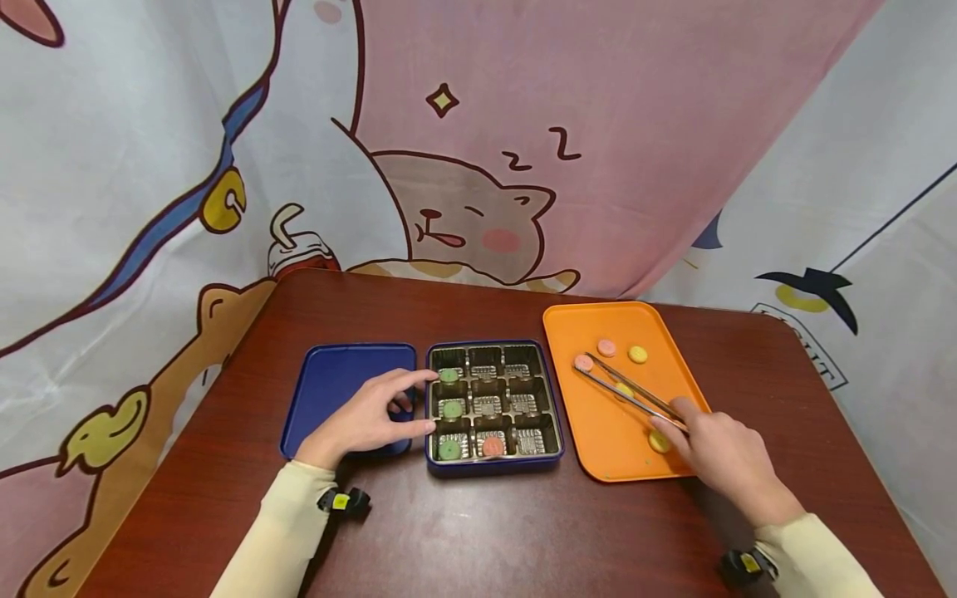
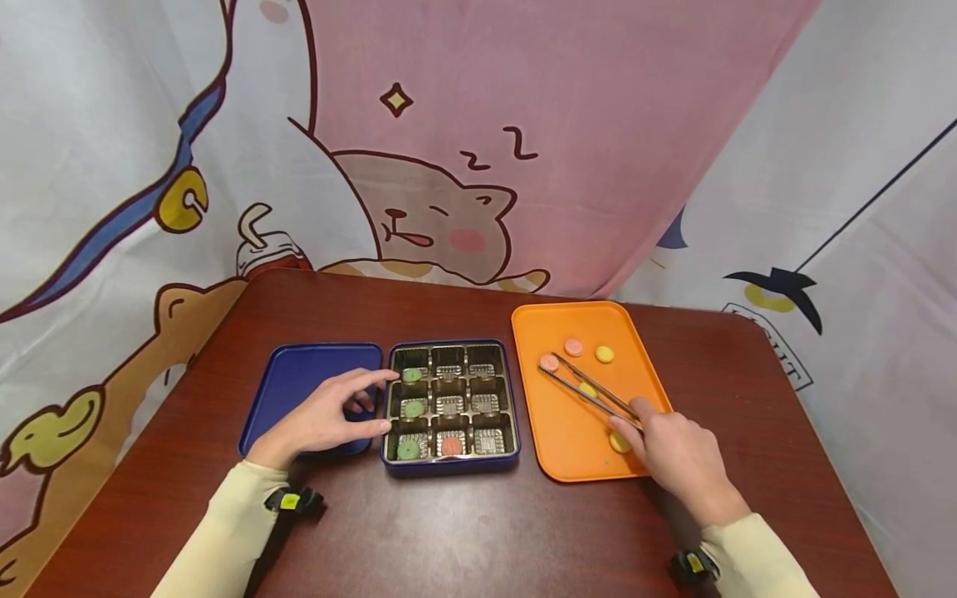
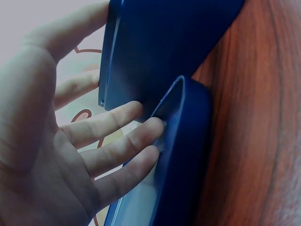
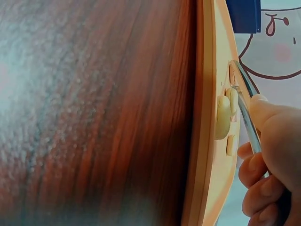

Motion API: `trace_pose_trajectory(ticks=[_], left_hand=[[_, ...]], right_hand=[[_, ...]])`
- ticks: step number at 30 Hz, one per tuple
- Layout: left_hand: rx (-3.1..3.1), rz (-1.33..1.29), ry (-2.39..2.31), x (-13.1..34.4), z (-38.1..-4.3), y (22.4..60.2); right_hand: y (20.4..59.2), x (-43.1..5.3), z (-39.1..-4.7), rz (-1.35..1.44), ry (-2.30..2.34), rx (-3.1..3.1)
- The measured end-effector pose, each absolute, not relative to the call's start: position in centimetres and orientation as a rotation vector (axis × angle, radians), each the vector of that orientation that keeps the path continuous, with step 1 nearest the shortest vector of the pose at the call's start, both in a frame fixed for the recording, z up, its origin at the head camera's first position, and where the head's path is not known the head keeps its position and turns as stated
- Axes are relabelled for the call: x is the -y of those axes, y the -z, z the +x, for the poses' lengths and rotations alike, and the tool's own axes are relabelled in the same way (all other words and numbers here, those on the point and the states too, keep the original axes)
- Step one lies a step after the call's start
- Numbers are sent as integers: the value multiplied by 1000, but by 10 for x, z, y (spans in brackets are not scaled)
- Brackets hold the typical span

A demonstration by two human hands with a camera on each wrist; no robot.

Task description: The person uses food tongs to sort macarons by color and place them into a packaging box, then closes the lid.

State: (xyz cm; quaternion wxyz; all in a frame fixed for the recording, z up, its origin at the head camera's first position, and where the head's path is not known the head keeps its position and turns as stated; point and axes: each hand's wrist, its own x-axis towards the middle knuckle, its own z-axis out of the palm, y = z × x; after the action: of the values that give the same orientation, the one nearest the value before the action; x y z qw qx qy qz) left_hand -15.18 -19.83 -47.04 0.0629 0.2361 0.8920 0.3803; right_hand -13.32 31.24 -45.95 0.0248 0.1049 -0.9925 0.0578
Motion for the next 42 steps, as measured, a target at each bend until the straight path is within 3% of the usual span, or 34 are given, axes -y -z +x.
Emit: trace_pose_trajectory(ticks=[42], left_hand=[[-2697,743,-1169,199,-153,473]], right_hand=[[463,-307,-131,332,-212,3031]])
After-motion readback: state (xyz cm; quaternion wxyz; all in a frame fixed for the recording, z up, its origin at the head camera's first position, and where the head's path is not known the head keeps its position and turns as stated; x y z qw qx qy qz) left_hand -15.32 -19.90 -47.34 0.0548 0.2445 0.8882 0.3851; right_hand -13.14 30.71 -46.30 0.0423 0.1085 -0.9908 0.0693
